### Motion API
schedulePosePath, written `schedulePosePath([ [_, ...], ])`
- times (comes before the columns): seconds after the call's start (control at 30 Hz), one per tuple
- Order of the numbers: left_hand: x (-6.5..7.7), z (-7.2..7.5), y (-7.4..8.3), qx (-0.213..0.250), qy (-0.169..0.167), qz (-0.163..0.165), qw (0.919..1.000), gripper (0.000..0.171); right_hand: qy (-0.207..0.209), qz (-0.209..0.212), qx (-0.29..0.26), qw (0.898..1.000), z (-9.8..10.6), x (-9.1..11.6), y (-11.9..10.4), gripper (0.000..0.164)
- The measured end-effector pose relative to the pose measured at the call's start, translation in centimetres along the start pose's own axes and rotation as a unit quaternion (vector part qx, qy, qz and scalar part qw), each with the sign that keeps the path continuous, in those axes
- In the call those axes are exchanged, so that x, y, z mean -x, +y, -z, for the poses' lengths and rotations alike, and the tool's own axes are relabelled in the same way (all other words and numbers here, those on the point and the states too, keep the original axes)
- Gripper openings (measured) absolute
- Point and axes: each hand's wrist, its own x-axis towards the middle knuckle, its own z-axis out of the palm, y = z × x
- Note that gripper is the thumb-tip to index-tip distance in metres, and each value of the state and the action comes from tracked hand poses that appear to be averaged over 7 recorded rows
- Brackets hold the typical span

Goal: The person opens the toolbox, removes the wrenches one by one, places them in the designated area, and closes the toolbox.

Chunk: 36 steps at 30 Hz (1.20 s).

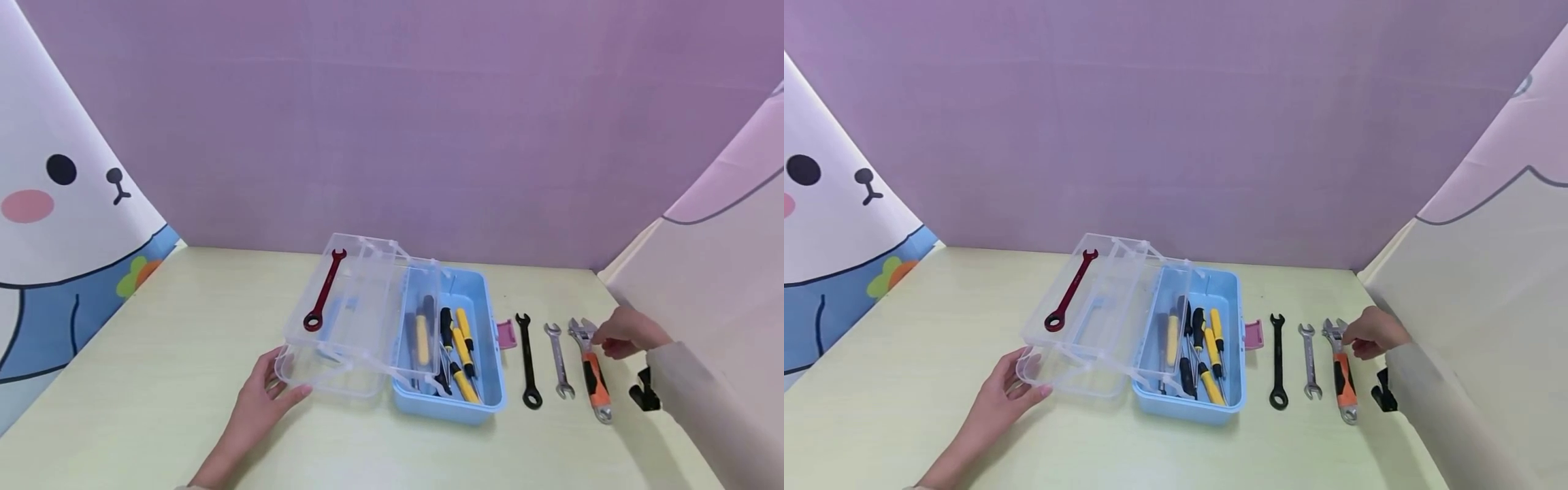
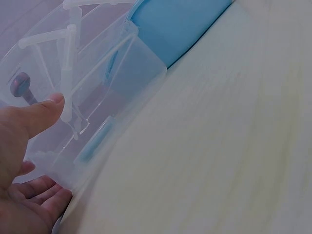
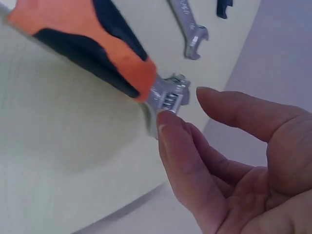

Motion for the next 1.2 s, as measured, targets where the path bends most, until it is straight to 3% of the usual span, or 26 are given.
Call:
schedulePosePath([
  [0.33,0.1,0.1,0.0,0.003,0.003,0.001,1.0,0.074,-0.013,0.032,0.018,0.999,1.1,0.8,-3.6,0.015],
  [0.7,0.1,0.1,0.2,0.004,-0.001,0.012,0.9999,0.075,-0.017,0.072,0.032,0.997,1.3,1.5,-9.3,0.018],
  [1.2,0.2,0.2,0.5,0.014,-0.013,0.023,0.9995,0.075,-0.017,0.118,0.059,0.991,0.2,2.3,-15.8,0.033],
])
